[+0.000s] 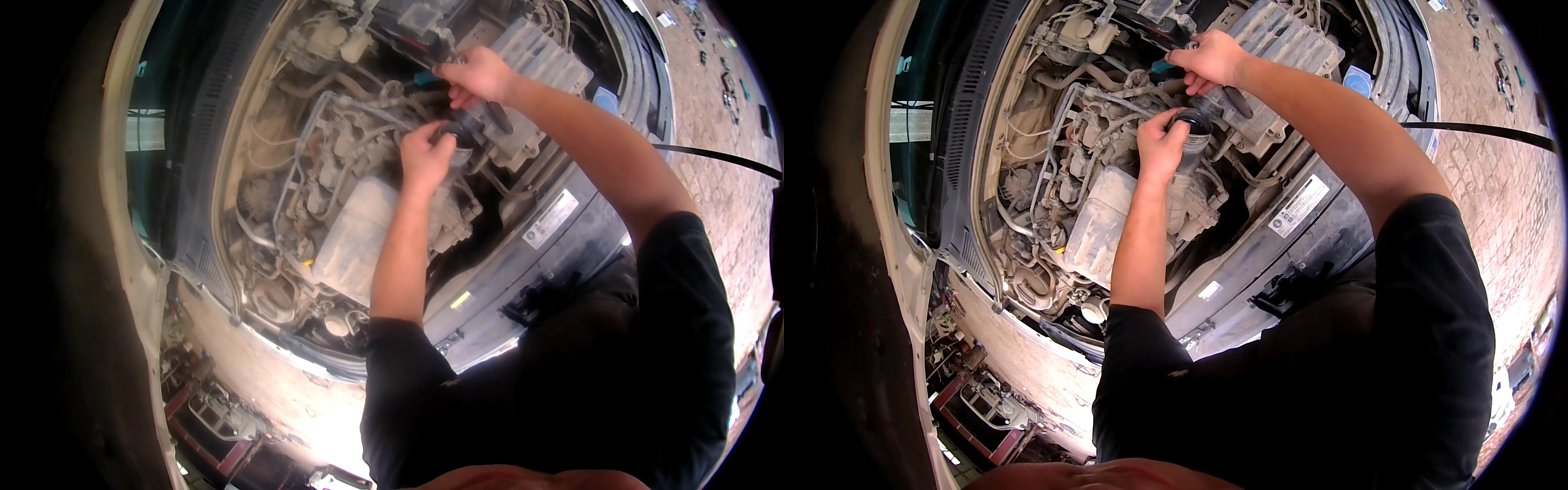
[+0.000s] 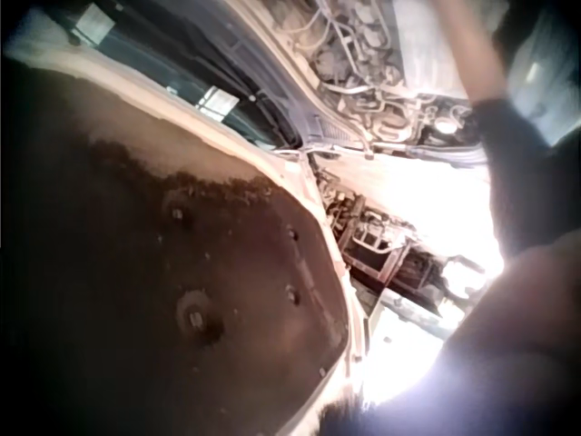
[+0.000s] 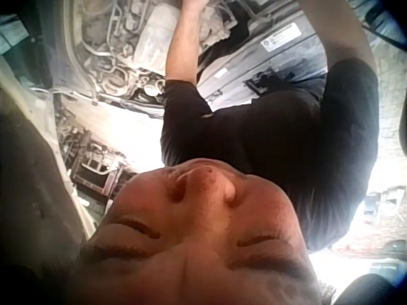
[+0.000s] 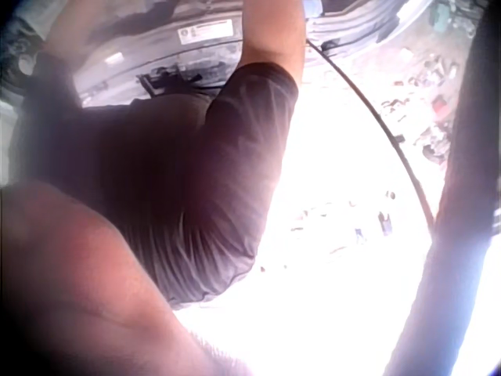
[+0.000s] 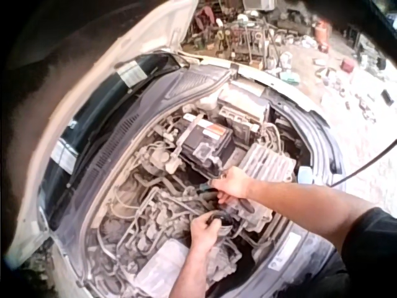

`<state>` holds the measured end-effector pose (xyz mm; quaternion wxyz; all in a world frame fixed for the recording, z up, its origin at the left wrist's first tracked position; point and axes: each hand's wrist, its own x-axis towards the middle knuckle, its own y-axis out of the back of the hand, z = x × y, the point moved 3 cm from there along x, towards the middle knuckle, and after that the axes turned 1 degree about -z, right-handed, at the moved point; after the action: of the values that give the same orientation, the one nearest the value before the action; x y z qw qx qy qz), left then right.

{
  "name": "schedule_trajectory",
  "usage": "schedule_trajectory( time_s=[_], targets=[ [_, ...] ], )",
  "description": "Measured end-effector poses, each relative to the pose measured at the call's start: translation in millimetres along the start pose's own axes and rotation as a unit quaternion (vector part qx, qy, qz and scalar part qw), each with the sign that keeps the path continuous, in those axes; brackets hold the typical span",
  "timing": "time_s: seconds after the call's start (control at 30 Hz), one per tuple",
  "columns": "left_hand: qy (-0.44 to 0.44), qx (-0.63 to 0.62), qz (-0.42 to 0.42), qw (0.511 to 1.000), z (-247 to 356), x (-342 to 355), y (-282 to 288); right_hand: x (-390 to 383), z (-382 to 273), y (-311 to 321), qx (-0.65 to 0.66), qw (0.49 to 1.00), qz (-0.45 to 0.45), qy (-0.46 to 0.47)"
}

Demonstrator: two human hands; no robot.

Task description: The person works on a car engine with the hood open, using pliers to manipulate a hose or clamp and a screwdriver to loosen bolts on the engine cover. The person also uses a yellow plastic pry tool to lift a plastic engine cover component.

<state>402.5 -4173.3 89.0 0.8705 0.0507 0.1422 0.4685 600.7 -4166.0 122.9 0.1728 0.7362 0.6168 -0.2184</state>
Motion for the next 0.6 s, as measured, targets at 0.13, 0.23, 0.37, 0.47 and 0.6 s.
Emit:
schedule_trajectory(
  time_s=[0.13, 0.23, 0.37, 0.47, 0.6],
  targets=[
    [-0.002, -0.011, -0.005, 1.0, 3.6, -0.7, 0.0, 0.5, 0.6, 1.1, 0.004, 1.0, 0.002, -0.002],
    [-0.008, -0.052, -0.013, 0.999, 6.7, -2.1, 1.9, -0.2, 0.9, -0.4, 0.001, 1.0, 0.003, -0.004],
    [-0.027, -0.127, -0.005, 0.992, 29.4, -23.7, 8.4, -4.1, 9.2, -6.3, -0.025, 1.0, 0.009, -0.003],
    [-0.011, 0.003, 0.074, 0.997, 18.4, -28.0, 20.8, 1.1, 2.5, -7.3, -0.015, 1.0, 0.008, 0.023],
    [0.04, 0.049, 0.08, 0.995, 16.7, -62.8, 40.1, 10.8, 8.9, -1.5, -0.014, 1.0, 0.004, 0.009]
  ],
)
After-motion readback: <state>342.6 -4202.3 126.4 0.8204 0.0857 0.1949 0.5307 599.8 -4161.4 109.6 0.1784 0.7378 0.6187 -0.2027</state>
